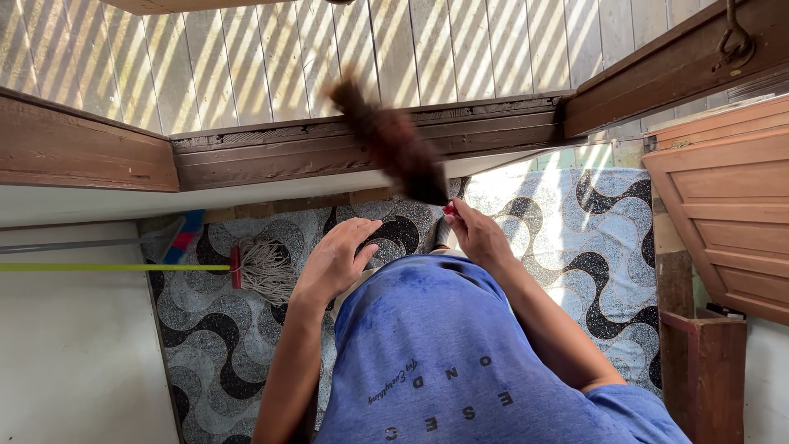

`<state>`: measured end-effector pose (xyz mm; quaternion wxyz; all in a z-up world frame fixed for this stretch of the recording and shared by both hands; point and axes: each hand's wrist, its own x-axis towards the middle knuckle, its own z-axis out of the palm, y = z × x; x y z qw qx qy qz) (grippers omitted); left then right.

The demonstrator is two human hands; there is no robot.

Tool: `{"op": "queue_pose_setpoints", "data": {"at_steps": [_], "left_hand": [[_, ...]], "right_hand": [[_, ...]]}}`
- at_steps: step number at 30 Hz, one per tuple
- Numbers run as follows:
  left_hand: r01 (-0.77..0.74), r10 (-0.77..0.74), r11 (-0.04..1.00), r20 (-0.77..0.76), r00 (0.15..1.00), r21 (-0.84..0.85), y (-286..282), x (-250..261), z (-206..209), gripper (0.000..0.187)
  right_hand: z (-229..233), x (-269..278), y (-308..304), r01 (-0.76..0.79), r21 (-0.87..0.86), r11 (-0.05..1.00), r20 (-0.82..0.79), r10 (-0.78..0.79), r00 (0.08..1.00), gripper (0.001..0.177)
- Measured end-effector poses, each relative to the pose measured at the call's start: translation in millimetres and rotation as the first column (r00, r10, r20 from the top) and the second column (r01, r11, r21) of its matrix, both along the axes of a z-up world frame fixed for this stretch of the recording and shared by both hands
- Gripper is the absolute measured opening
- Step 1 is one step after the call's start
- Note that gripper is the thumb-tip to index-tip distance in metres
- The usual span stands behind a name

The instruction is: The person uses a feather duster to clean the wooden windowsill and frame of a large window. The person repeatedly brushes the sill and frame with the duster, moving along the length of the window.

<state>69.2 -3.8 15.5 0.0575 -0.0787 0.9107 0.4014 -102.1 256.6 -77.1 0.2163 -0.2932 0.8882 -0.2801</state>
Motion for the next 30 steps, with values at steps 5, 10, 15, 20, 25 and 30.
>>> {"op": "queue_pose_setpoints", "data": {"at_steps": [5,10,15,20,25,30], "left_hand": [[0.012,-0.012,1.0,-0.028,1.0,-0.008,-0.1,-1.2,1.6,0.041],[-0.003,0.002,1.0,-0.069,0.998,-0.005,0.4,3.0,-3.9,0.042],[-0.015,0.015,0.999,-0.001,1.0,0.034,2.1,5.9,-2.2,0.041],[-0.013,0.013,1.0,-0.014,1.0,0.01,2.7,7.5,-6.5,0.041],[-0.038,0.039,0.999,-0.012,0.999,0.03,3.2,10.2,-1.9,0.041],[-0.043,0.043,0.999,-0.018,0.999,0.018,3.9,13.7,-4.4,0.041]], "right_hand": [[7.7,-9.2,-8.8,0.028,0.007,1.0,-0.082,-0.028,0.996,0.041],[5.7,-12.9,-17.2,-0.033,-0.006,0.999,-0.054,0.032,0.998,0.039],[19.5,0.4,-22.2,-0.073,-0.034,0.997,0.005,0.073,0.997,0.048],[34.3,3.0,-23.0,-0.108,0.02,0.994,-0.027,0.108,0.994,0.045],[33.2,8.6,-30.1,-0.123,0.043,0.991,0.069,0.12,0.99,0.047],[23.4,5.1,-28.1,-0.035,0.158,0.987,-0.001,0.036,0.999,0.05]]}}
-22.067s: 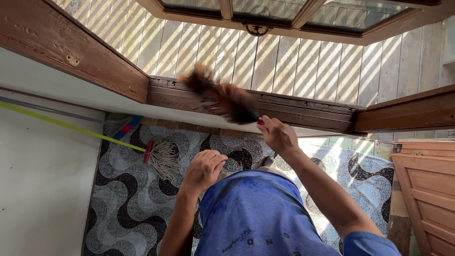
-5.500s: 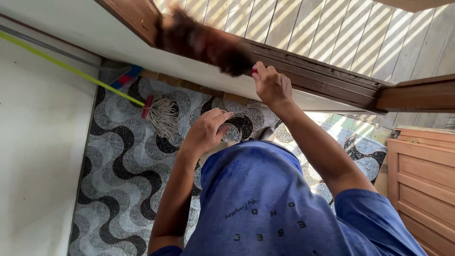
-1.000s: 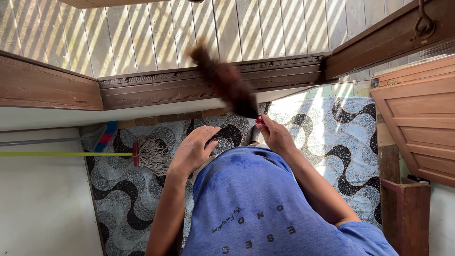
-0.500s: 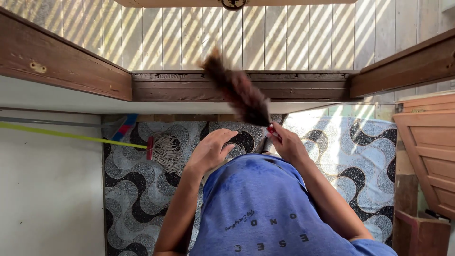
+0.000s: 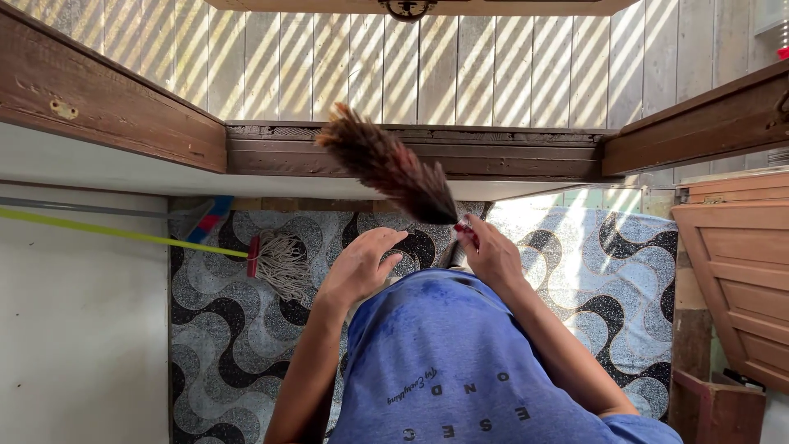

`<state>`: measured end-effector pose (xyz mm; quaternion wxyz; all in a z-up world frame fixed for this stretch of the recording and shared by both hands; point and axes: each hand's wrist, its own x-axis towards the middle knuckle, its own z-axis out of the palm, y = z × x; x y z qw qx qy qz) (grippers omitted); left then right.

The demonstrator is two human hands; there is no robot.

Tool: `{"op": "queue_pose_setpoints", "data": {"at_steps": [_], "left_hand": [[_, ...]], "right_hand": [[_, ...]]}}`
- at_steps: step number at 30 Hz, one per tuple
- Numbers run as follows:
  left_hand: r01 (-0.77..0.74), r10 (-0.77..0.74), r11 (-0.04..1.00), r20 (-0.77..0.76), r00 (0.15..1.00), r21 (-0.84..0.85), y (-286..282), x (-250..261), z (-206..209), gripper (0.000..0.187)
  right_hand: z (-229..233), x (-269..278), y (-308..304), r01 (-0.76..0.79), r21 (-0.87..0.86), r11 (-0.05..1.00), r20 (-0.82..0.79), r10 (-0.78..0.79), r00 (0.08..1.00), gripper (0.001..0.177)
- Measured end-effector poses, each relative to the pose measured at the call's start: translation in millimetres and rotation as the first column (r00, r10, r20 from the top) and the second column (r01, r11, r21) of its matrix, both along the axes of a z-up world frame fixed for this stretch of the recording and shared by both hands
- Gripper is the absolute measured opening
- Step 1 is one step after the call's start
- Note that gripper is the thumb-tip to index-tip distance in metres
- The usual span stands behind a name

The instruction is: The person uses a feather duster to clean the wooden windowsill and frame of a large window. The person repeatedly brushes the sill and frame with the duster, moving along the length of the window.

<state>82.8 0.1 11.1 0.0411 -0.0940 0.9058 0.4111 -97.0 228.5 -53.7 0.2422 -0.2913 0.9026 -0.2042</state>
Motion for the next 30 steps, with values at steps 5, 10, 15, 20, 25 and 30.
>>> {"op": "queue_pose_setpoints", "data": {"at_steps": [5,10,15,20,25,30], "left_hand": [[-0.014,0.014,1.0,0.019,1.0,-0.001,0.2,4.9,-5.9,0.041],[-0.024,0.023,1.0,0.039,0.999,0.019,0.8,4.7,2.2,0.042],[-0.008,0.008,1.0,0.028,1.0,0.015,0.0,6.8,-0.9,0.041],[-0.032,0.03,0.999,0.05,0.998,0.023,1.8,8.4,0.0,0.042],[-0.038,0.037,0.999,0.039,0.999,0.032,1.9,8.5,2.5,0.042],[-0.037,0.037,0.999,0.029,0.999,0.026,0.3,13.4,1.7,0.041]], "right_hand": [[26.4,4.0,-5.6,-0.052,-0.043,0.998,-0.096,0.048,0.994,0.042],[20.6,-8.7,-5.9,-0.068,0.002,0.998,-0.215,0.067,0.974,0.035],[48.1,-20.2,-20.6,-0.156,-0.04,0.987,-0.227,0.143,0.963,0.032],[46.7,-25.5,-25.1,-0.148,-0.034,0.988,-0.201,0.138,0.97,0.036],[36.1,-15.8,-20.7,-0.092,-0.012,0.996,-0.187,0.088,0.978,0.035],[35.8,-2.7,-15.1,-0.131,-0.09,0.987,-0.087,0.124,0.989,0.041]]}}
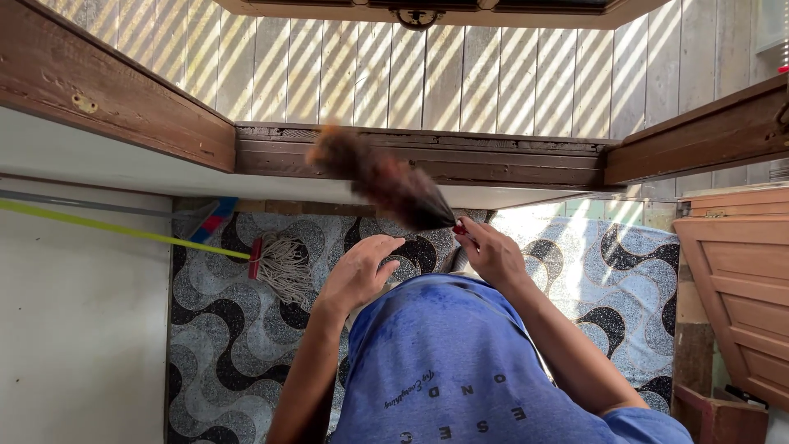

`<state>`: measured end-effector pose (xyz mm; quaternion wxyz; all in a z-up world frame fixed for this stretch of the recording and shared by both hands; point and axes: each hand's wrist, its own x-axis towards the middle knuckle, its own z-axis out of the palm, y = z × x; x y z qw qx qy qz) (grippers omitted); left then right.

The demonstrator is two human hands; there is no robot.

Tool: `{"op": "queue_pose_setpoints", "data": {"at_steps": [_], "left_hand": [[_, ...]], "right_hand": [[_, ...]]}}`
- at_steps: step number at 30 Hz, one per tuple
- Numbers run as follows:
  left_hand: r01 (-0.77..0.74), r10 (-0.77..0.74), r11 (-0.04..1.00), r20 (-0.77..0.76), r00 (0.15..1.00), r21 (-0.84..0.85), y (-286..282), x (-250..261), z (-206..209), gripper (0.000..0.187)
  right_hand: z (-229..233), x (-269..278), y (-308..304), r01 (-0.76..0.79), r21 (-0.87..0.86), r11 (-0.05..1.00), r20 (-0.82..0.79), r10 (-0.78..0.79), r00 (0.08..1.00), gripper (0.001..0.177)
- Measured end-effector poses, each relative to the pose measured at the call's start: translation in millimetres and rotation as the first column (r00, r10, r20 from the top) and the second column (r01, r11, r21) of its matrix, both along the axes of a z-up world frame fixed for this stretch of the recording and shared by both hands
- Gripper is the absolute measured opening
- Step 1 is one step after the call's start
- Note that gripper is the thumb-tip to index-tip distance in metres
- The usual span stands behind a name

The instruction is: The person uses a feather duster to clean the wooden windowsill and frame of a large window. The person repeatedly brushes the sill and frame with the duster, moving along the length of the window.

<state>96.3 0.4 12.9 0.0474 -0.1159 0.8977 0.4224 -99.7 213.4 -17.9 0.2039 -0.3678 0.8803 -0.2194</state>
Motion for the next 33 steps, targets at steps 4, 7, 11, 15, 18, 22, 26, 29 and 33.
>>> {"op": "queue_pose_setpoints", "data": {"at_steps": [4,7,11,15,18,22,26,29,33], "left_hand": [[-0.013,0.013,1.0,-0.013,1.0,0.0,0.9,-0.5,0.6,0.04],[-0.014,0.015,0.999,0.021,1.0,-0.034,1.3,0.2,1.2,0.041],[-0.016,0.017,1.0,0.036,0.999,-0.011,1.5,-2.4,7.9,0.042],[-0.015,0.015,1.0,0.011,1.0,-0.011,1.3,-1.1,14.3,0.041],[-0.015,0.014,0.999,-0.021,1.0,-0.033,3.1,1.1,2.9,0.04],[-0.037,0.037,0.999,-0.002,0.999,0.012,3.0,4.0,4.4,0.041],[-0.018,0.018,1.0,-0.013,1.0,-0.006,3.0,7.7,-4.9,0.041],[-0.02,0.02,1.0,-0.013,1.0,-0.01,2.8,6.3,-1.6,0.042],[-0.034,0.034,0.999,0.001,0.999,-0.019,3.3,7.8,-2.5,0.042]], "right_hand": [[-10.3,-8.5,7.0,0.103,0.049,0.993,-0.022,-0.102,0.995,0.037],[-2.4,-6.7,5.8,0.059,0.013,0.998,0.012,-0.059,0.998,0.039],[-17.9,-12.0,6.8,0.048,0.054,0.997,-0.013,-0.047,0.999,0.04],[-26.6,-7.6,0.1,0.041,-0.001,0.999,0.076,-0.041,0.996,0.041],[-8.8,-1.9,-5.3,0.033,0.046,0.998,0.076,-0.037,0.996,0.045],[-32.5,-1.3,-1.8,0.093,0.077,0.993,0.03,-0.095,0.995,0.045],[-31.7,1.9,-3.5,0.013,0.055,0.998,0.048,-0.015,0.999,0.043],[-36.5,-0.3,-4.4,0.035,0.069,0.997,0.026,-0.037,0.999,0.044],[-18.4,1.6,-12.2,-0.003,-0.007,1.0,0.064,0.004,0.998,0.044]]}}
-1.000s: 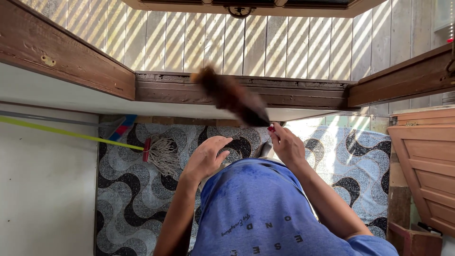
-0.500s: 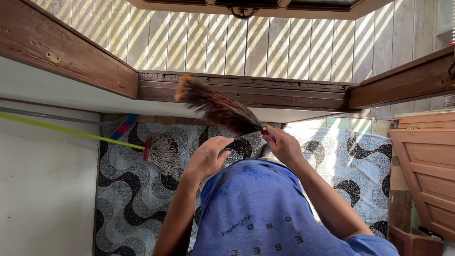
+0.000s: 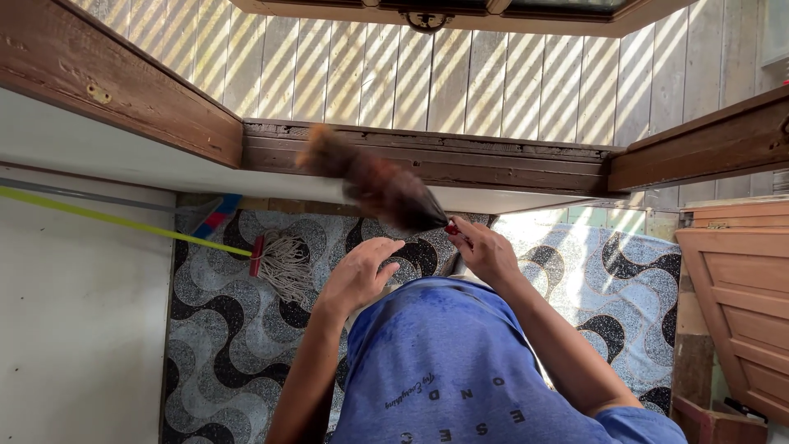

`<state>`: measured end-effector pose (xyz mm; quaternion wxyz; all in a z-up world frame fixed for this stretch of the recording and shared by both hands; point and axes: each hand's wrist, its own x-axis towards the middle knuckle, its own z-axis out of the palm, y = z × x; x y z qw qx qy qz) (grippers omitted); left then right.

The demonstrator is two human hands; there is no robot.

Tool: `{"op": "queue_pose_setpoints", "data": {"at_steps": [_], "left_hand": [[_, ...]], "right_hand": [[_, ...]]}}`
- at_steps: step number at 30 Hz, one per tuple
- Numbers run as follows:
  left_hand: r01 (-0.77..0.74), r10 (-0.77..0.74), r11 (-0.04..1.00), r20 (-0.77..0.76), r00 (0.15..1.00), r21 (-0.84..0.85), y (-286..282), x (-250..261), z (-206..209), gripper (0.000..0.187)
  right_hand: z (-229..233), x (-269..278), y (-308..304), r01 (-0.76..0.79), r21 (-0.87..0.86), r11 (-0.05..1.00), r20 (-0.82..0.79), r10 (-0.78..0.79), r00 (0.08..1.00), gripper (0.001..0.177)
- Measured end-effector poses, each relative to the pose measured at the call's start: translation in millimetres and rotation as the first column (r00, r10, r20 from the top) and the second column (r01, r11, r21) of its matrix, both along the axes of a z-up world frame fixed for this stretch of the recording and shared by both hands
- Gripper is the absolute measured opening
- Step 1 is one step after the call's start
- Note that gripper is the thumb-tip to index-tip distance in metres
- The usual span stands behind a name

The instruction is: The person uses a feather duster to clean the wooden windowsill and frame of a large window. The person repeatedly brushes the sill and frame with the duster, moving along the length of the window.

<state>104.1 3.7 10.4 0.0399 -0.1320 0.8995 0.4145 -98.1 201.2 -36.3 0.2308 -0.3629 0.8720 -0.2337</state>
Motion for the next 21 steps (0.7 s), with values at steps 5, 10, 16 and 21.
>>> {"op": "queue_pose_setpoints", "data": {"at_steps": [5,10,16,21], "left_hand": [[-0.014,0.013,1.0,0.015,1.0,0.009,1.6,1.6,-1.0,0.041],[-0.031,0.031,0.999,0.022,0.999,0.024,3.1,4.6,-5.0,0.042],[-0.066,0.066,0.997,0.007,0.998,0.047,3.3,10.0,-0.3,0.041],[-0.073,0.073,0.997,0.005,0.997,0.029,0.2,14.5,-4.4,0.04]], "right_hand": [[-17.7,-6.1,-3.8,0.03,0.02,0.999,0.008,-0.03,1.0,0.044],[-9.6,-2.3,-19.2,-0.047,0.025,0.999,0.0,0.047,0.999,0.046],[-13.3,-0.8,-34.1,-0.099,-0.016,0.995,0.022,0.1,0.995,0.043],[-12.2,-3.9,-52.6,-0.112,0.055,0.992,-0.107,0.117,0.987,0.04]]}}
